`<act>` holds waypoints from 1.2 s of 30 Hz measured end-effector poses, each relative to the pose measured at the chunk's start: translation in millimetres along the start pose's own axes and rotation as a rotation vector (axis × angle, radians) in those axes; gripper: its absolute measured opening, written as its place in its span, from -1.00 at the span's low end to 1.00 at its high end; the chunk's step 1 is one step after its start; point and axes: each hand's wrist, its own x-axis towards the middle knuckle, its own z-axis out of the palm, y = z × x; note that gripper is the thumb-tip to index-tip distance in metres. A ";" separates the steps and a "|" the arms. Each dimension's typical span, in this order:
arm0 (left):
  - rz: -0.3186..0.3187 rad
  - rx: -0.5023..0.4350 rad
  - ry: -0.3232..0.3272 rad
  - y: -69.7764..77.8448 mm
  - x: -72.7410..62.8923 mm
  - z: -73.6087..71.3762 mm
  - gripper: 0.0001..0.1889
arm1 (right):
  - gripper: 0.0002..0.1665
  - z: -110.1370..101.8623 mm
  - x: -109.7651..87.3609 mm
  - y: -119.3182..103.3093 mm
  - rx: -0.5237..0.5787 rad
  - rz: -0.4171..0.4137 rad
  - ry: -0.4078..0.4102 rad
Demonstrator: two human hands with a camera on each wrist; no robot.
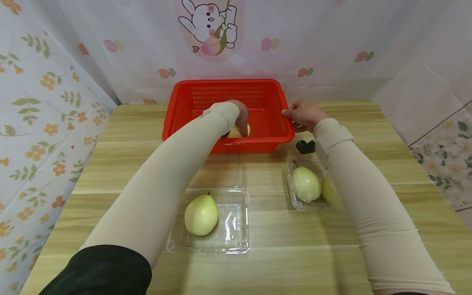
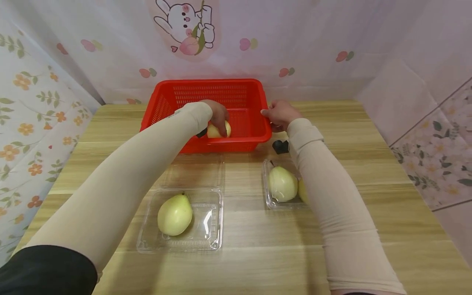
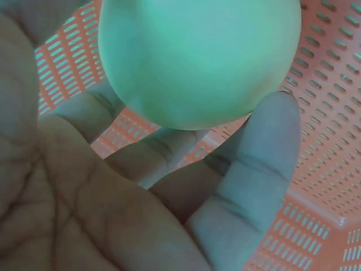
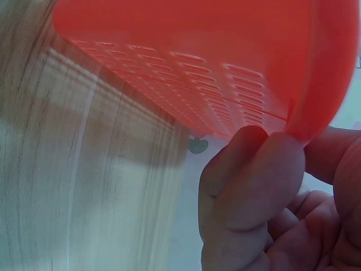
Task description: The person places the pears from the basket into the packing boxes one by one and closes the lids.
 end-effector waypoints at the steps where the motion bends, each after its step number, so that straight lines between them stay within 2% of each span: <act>1: -0.022 -0.038 0.005 -0.8 -1.7 0.4 -0.65 | -0.71 0.6 0.5 -0.7 0.001 -0.001 -0.002; 5: -0.013 -0.002 0.000 -5.2 -0.5 1.9 -0.57 | -0.71 2.3 1.6 -3.5 0.000 -0.007 -0.006; 9: 0.068 0.097 -0.016 -9.8 1.0 1.5 -0.36 | -0.70 3.2 1.3 -5.5 -0.004 -0.014 -0.007; 14: 0.102 0.027 -0.023 -16.2 1.8 0.9 -0.22 | -0.71 4.7 1.6 -6.4 -0.002 -0.022 -0.010; 19: 0.093 -0.079 -0.021 -21.4 0.1 -1.0 -0.21 | -0.71 5.6 2.9 -6.2 0.004 -0.021 -0.014; 27: 0.187 -0.040 0.026 -25.5 -2.6 -10.5 -0.19 | -0.70 6.4 4.3 -5.6 0.011 -0.021 -0.024; 30: 0.207 -0.072 0.042 -26.4 -2.9 -11.0 -0.20 | -0.70 4.6 3.2 -2.6 0.035 -0.025 -0.036; 33: 0.258 -0.128 0.070 -26.7 -4.9 -8.1 -0.21 | -0.71 0.8 1.3 2.1 0.039 -0.023 -0.034; 36: 0.295 -0.190 0.104 -34.4 -11.6 -4.5 -0.23 | -0.71 2.4 3.0 1.7 0.040 -0.031 -0.036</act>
